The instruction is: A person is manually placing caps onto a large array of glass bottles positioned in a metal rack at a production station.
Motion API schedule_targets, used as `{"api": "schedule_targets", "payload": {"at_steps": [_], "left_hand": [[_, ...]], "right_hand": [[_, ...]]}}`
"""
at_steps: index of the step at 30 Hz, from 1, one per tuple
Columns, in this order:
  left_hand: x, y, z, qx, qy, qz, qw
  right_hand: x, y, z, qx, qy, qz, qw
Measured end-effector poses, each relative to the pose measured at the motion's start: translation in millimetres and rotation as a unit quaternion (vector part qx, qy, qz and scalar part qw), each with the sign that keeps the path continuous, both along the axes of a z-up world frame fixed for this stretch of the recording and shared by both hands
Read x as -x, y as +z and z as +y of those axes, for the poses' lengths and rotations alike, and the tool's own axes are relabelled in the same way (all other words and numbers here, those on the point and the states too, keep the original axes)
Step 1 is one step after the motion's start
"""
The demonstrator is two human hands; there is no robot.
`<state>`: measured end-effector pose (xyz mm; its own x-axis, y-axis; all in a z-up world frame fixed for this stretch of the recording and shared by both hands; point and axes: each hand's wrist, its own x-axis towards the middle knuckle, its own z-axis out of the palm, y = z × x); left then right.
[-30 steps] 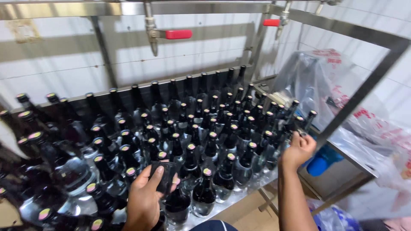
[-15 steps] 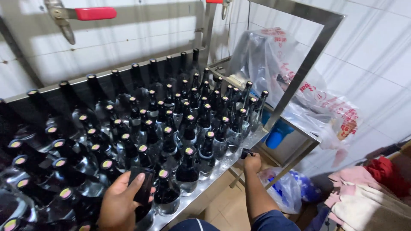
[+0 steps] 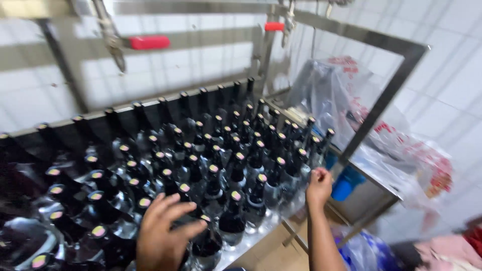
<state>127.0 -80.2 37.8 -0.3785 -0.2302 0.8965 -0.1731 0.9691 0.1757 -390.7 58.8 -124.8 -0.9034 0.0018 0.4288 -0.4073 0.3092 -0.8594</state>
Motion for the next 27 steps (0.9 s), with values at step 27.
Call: {"api": "schedule_targets", "payload": {"at_steps": [27], "left_hand": [[-72.1, 26.0, 37.6, -0.748, -0.176, 0.169, 0.618]], "right_hand": [[-406.4, 178.2, -31.9, 0.078, 0.655, -0.147, 0.737]]}}
